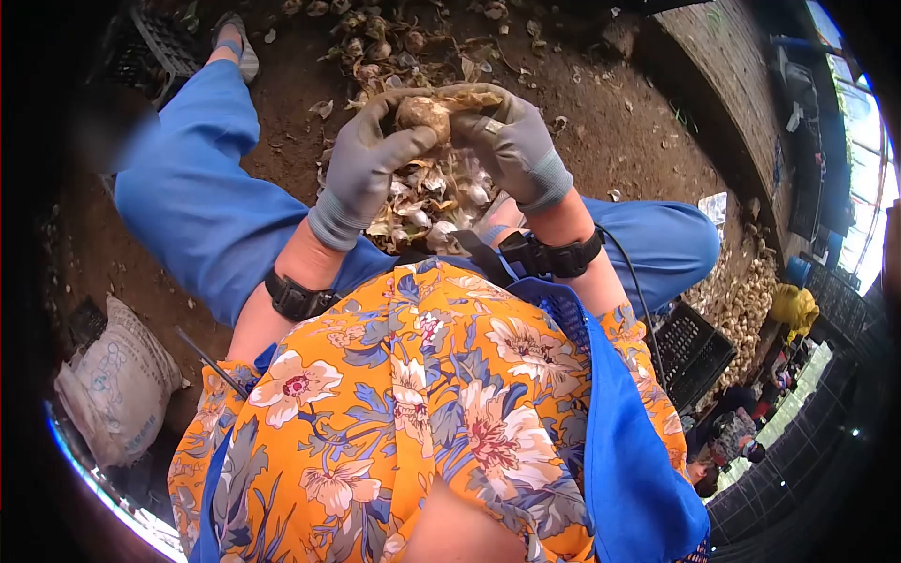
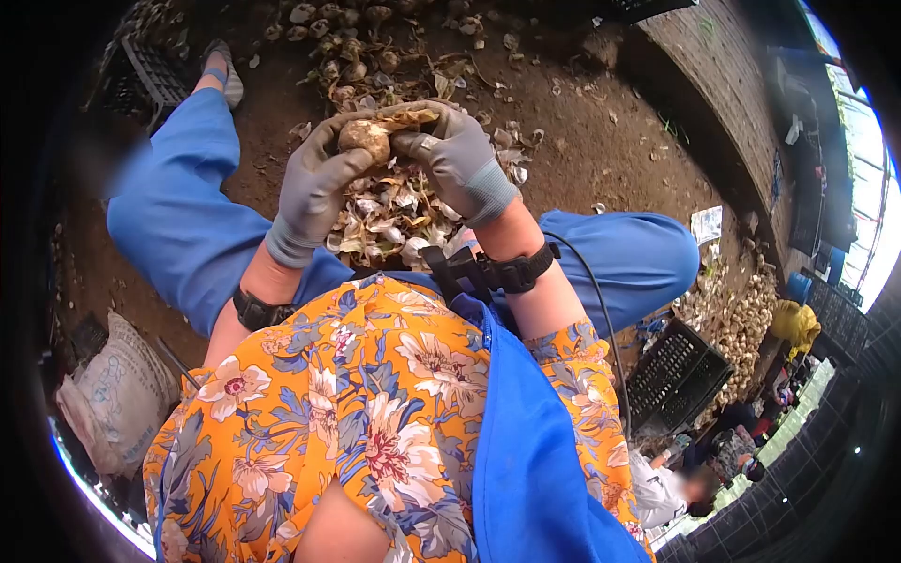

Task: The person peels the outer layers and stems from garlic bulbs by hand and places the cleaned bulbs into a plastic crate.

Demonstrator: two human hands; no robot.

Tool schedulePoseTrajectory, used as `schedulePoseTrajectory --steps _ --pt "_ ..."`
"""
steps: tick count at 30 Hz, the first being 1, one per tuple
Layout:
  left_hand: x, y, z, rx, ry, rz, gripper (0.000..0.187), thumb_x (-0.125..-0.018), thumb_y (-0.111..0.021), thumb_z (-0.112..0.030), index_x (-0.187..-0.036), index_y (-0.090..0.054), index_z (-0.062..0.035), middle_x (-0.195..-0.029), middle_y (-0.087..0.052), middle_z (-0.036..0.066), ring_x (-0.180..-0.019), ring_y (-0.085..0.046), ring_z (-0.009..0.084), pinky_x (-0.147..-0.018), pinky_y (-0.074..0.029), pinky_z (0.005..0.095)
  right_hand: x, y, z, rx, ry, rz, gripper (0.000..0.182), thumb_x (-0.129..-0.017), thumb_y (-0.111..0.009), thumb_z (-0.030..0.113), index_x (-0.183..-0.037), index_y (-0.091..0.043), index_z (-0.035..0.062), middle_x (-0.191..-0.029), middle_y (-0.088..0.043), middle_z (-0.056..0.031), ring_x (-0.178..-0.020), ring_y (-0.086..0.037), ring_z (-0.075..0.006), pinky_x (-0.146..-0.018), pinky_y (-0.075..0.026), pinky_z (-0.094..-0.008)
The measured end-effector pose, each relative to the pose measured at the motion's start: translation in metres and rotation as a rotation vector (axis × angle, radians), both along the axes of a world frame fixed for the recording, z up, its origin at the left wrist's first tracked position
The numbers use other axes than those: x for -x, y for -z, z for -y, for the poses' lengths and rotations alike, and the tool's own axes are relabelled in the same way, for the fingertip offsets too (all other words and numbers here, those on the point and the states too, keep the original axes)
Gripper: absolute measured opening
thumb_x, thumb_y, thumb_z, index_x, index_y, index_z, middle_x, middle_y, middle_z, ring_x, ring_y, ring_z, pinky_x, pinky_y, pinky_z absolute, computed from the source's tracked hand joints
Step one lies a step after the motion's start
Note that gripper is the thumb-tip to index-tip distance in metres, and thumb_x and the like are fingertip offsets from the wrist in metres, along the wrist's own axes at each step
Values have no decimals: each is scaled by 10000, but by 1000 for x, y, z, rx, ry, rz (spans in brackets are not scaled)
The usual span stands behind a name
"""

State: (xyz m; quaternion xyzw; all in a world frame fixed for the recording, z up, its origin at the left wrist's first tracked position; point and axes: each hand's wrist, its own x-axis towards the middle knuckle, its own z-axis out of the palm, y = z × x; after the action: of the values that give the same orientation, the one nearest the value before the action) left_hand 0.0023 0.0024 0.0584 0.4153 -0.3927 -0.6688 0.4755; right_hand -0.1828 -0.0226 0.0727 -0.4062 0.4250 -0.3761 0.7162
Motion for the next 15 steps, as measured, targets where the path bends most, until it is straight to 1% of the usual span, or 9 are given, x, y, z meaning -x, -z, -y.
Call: schedulePoseTrajectory --steps 2,3,5,8,10,11,12,14,15 --pt "-2 8 -1 -179 66 -322 418 -877 -528 -191 -1231 -495 29 -1064 -615 110 -977 -599 205 -872 -489 381 1 -3 3 62 28 -47 272 -869 -556 -32 -1140 -583 -26 -992 -642 -48 -867 -593 -90 -770 -486 -216" --pt "-3 16 0 -178 67 -321 418 -877 -528 -191 -1231 -495 29 -1064 -615 110 -977 -599 205 -872 -489 381 3 1 6 62 29 -47 272 -869 -556 -32 -1140 -583 -26 -992 -642 -48 -867 -593 -90 -770 -486 -216" --pt "-6 32 0 -298 213 -713 399 -906 -451 -243 -1200 -531 16 -1090 -621 142 -1010 -597 249 -886 -486 431 10 14 13 228 173 -274 300 -847 -543 -63 -1141 -581 -22 -1008 -639 -48 -890 -589 -92 -784 -481 -213" --pt "1 26 0 -372 111 -826 398 -916 -426 -266 -1182 -557 1 -1091 -630 139 -994 -606 269 -862 -484 424 16 14 13 129 172 -230 277 -876 -556 -22 -1152 -571 -14 -1008 -643 -59 -881 -611 -111 -776 -496 -229" --pt "0 24 4 -378 90 -790 397 -913 -438 -270 -1179 -560 -1 -1083 -631 127 -998 -605 259 -860 -485 408 18 20 9 27 206 -151 273 -919 -570 82 -1175 -547 -10 -1002 -648 -69 -877 -626 -116 -757 -513 -239" --pt "-1 24 6 -385 65 -753 395 -910 -451 -274 -1176 -562 -3 -1076 -633 114 -1002 -603 248 -858 -486 393 20 21 9 26 206 -152 273 -919 -570 82 -1175 -547 -10 -1002 -648 -69 -877 -626 -116 -757 -513 -239" --pt "-4 30 5 -385 63 -753 395 -910 -451 -274 -1176 -562 -3 -1076 -633 114 -1002 -603 248 -858 -486 393 20 22 8 68 292 -249 281 -934 -559 122 -1181 -540 -10 -1001 -649 -70 -880 -626 -116 -749 -512 -237" --pt "-11 43 0 -231 103 -442 404 -879 -525 -215 -1209 -523 19 -1057 -628 106 -1010 -593 205 -882 -470 344 19 22 6 123 390 -345 297 -971 -519 230 -1141 -566 -9 -953 -648 -60 -847 -618 -106 -720 -504 -231" --pt "-7 35 1 -230 104 -441 404 -879 -525 -215 -1209 -523 19 -1057 -628 106 -1010 -593 205 -882 -470 344 18 20 4 123 391 -344 297 -971 -519 230 -1141 -566 -9 -953 -648 -60 -847 -618 -106 -720 -504 -231"
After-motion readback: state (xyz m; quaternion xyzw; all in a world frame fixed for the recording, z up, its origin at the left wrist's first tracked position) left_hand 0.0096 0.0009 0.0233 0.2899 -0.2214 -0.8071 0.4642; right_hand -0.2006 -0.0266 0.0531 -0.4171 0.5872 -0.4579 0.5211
